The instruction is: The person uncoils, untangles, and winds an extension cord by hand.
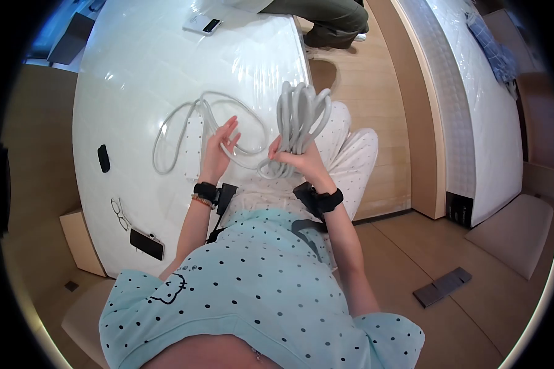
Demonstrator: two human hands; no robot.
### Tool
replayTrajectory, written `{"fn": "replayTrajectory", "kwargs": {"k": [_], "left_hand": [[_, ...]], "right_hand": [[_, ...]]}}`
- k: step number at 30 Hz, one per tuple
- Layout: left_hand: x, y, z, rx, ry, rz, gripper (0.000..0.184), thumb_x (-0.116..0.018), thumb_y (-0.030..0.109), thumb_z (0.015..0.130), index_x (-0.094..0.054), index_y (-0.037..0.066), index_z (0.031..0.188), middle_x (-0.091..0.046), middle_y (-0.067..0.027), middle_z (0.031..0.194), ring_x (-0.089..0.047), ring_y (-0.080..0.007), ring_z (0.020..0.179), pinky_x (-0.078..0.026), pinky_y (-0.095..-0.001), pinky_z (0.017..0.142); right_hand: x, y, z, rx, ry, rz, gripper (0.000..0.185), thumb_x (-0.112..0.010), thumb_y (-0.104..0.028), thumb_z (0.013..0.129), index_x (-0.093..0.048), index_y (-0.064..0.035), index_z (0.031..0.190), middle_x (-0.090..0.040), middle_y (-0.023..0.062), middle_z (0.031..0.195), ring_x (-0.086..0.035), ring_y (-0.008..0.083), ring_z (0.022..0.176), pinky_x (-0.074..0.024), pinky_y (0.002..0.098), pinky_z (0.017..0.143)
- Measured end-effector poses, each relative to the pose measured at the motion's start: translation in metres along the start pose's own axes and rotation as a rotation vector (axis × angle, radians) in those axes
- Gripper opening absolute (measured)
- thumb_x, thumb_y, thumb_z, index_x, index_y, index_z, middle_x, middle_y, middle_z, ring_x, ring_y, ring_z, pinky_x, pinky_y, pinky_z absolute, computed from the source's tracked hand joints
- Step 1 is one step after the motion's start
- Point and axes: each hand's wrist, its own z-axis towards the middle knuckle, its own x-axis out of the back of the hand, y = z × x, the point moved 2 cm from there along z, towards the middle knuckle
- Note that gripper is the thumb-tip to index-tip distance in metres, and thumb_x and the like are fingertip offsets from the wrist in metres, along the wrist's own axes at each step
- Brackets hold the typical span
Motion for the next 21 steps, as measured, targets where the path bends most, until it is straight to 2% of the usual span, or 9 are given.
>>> {"fn": "replayTrajectory", "kwargs": {"k": [2,3,6,9,12,18,21], "left_hand": [[0.013,-0.027,0.026,0.134,-0.007,-0.044,0.027,-0.051,0.019,0.091,-0.052,-0.001,0.109,-0.048,-0.012,0.129,-0.049,-0.0216,0.117,-0.039,-0.0365,0.1],[0.008,-0.029,0.032,0.22,0.066,0.027,0.029,-0.05,0.021,0.091,-0.05,0.001,0.113,-0.051,-0.0131,0.125,-0.05,-0.0213,0.115,-0.04,-0.0351,0.097],[-0.008,-0.029,0.044,0.27,-0.024,0.286,0.033,-0.051,0.021,0.091,-0.047,0.001,0.117,-0.053,-0.012,0.123,-0.051,-0.0192,0.112,-0.044,-0.0307,0.089],[-0.012,-0.042,0.059,0.387,-0.131,0.126,0.033,-0.054,0.024,0.089,-0.049,0.003,0.113,-0.056,-0.0117,0.118,-0.054,-0.0175,0.102,-0.044,-0.0281,0.08],[-0.019,-0.046,0.062,0.463,-0.208,0.122,0.033,-0.054,0.026,0.088,-0.05,0.003,0.111,-0.058,-0.0125,0.117,-0.055,-0.0162,0.099,-0.044,-0.0267,0.075],[-0.031,-0.065,0.07,0.549,-0.223,0.223,0.029,-0.057,0.028,0.086,-0.057,0.005,0.104,-0.062,-0.0066,0.107,-0.051,-0.0116,0.079,-0.041,-0.0244,0.071],[-0.041,-0.06,0.067,0.526,-0.29,0.392,0.028,-0.059,0.03,0.084,-0.061,0.006,0.099,-0.062,-0.0037,0.101,-0.047,-0.0102,0.074,-0.039,-0.0235,0.07]], "right_hand": [[0.001,-0.003,0.0,0.009,0.003,-0.033,0.008,-0.062,-0.003,0.067,-0.059,0.0007,0.073,-0.062,0.0061,0.071,-0.058,0.0132,0.07,-0.0449,0.0265,0.067],[0.003,-0.004,0.001,0.006,0.011,-0.061,0.008,-0.062,-0.003,0.067,-0.059,0.0009,0.073,-0.062,0.0062,0.071,-0.058,0.0134,0.07,-0.0451,0.0267,0.067],[0.006,-0.002,0.001,-0.011,0.034,-0.1,0.009,-0.062,-0.003,0.067,-0.059,0.0014,0.074,-0.062,0.0062,0.071,-0.059,0.014,0.07,-0.0455,0.0268,0.067],[0.01,0.003,0.0,-0.025,0.05,-0.113,0.008,-0.062,-0.002,0.066,-0.06,0.0015,0.073,-0.062,0.0062,0.07,-0.059,0.014,0.07,-0.0456,0.0266,0.068],[0.011,0.003,-0.002,-0.031,0.044,-0.104,0.009,-0.062,-0.002,0.066,-0.06,0.0017,0.073,-0.062,0.0062,0.07,-0.059,0.0138,0.069,-0.0457,0.0265,0.068],[0.012,0.003,-0.004,-0.099,0.051,-0.121,0.013,-0.062,-0.006,0.063,-0.058,0.0007,0.074,-0.061,0.0067,0.071,-0.057,0.0142,0.072,-0.0432,0.0264,0.069],[0.012,0.001,-0.006,-0.103,0.042,-0.105,0.013,-0.062,-0.006,0.064,-0.058,0.0006,0.074,-0.061,0.0067,0.071,-0.058,0.0144,0.072,-0.0433,0.0264,0.069]]}}
